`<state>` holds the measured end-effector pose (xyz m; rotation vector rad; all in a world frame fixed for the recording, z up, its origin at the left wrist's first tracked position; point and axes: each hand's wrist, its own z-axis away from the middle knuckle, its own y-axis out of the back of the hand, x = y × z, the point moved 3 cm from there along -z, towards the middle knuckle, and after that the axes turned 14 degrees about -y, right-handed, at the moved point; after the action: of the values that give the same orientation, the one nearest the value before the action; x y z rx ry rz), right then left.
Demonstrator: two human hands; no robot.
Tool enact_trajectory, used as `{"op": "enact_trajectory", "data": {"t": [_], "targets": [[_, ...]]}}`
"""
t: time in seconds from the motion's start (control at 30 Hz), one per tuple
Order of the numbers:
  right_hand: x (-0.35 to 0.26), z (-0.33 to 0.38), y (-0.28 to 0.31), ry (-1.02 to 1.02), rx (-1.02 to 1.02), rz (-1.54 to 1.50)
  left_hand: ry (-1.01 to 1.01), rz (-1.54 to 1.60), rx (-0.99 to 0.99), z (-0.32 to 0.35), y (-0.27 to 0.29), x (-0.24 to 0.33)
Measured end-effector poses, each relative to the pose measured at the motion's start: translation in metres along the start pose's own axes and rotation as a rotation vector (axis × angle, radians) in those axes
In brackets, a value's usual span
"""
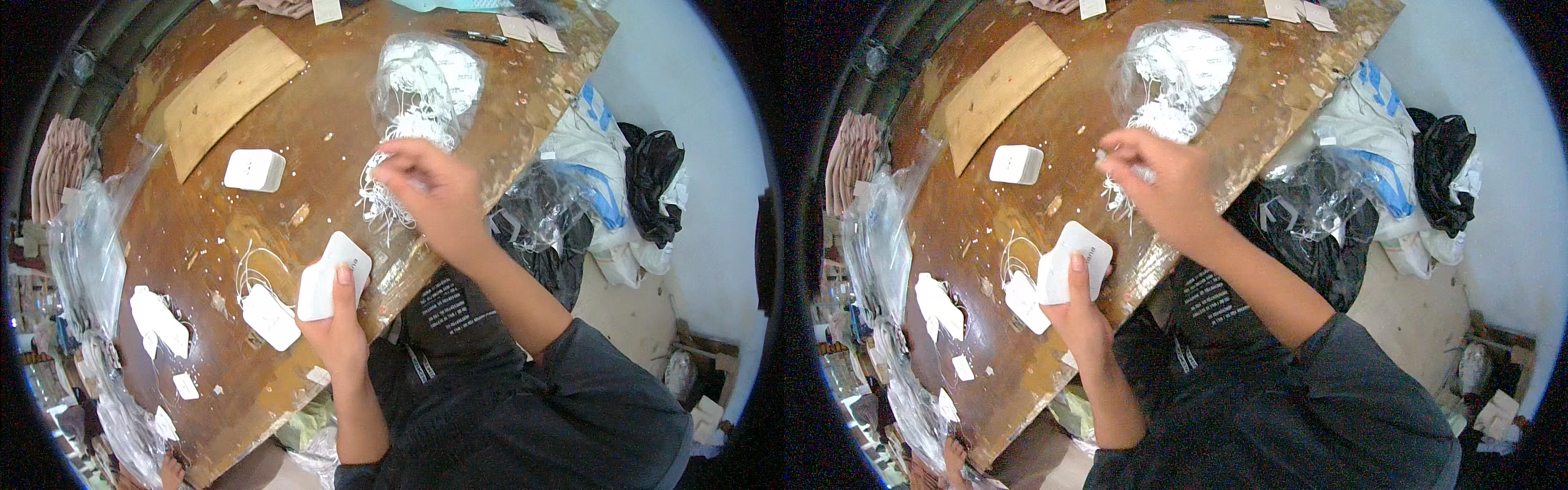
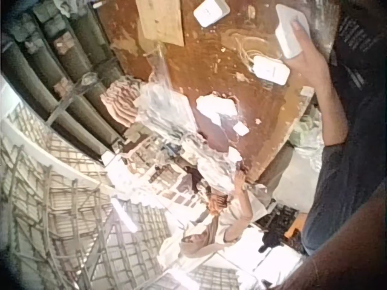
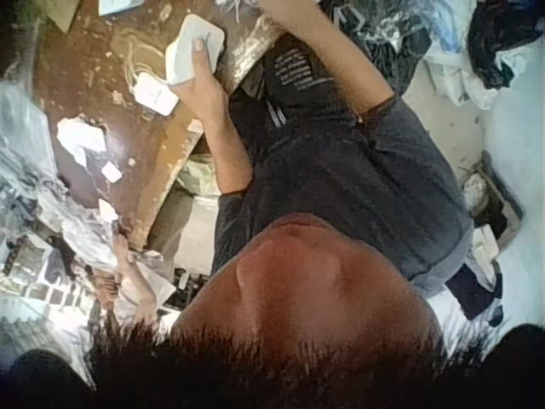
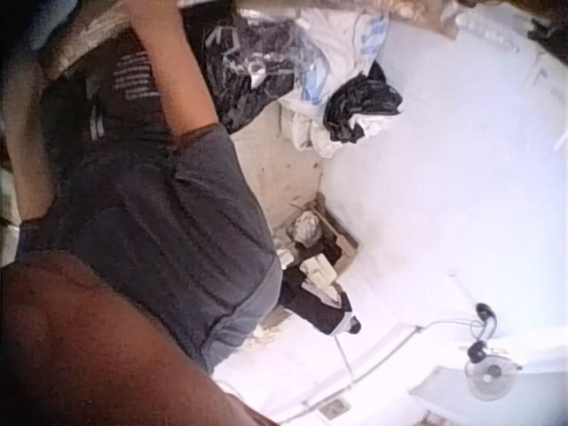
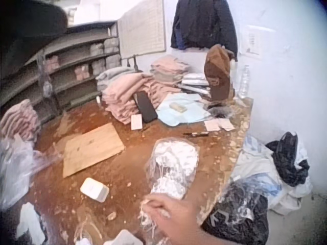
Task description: The person assembles small white tags by hand, threading strings through them and stacking them on a wooden table. The person also handles a small white box, opening it and placing it on the table.
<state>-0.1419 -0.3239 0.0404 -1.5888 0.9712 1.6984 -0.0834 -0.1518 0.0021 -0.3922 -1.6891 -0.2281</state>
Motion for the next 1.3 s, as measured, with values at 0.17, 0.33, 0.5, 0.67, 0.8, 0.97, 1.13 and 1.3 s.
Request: {"op": "enact_trajectory", "data": {"t": [0.17, 0.33, 0.5, 0.67, 0.8, 0.97, 1.13, 1.3], "targets": [[-0.019, 0.003, 0.003, 0.428, -0.143, 0.039, 0.107, 0.066, -0.038, 0.001, -0.001, 0.003], [-0.012, 0.022, -0.009, 0.337, -0.192, -0.043, 0.044, 0.141, 0.036, 0.004, 0.002, 0.000], [-0.018, 0.056, -0.012, 0.516, -0.285, -0.041, -0.038, 0.149, 0.028, -0.001, 0.006, -0.008], [0.003, 0.037, -0.021, 0.205, -0.112, 0.051, 0.032, 0.248, 0.147, 0.001, 0.005, -0.006], [-0.011, 0.056, -0.023, 0.664, -0.323, 0.202, -0.020, 0.269, 0.122, 0.002, 0.007, -0.011], [-0.028, 0.080, -0.028, 0.646, -0.417, -0.086, -0.004, -0.169, -0.033, 0.006, 0.015, -0.016], [-0.008, 0.057, -0.020, 0.361, -0.291, 0.042, -0.013, 0.090, 0.077, 0.003, 0.004, -0.005], [0.008, 0.050, -0.023, 0.162, -0.247, 0.081, -0.031, 0.067, 0.028, 0.001, -0.006, 0.007]]}}
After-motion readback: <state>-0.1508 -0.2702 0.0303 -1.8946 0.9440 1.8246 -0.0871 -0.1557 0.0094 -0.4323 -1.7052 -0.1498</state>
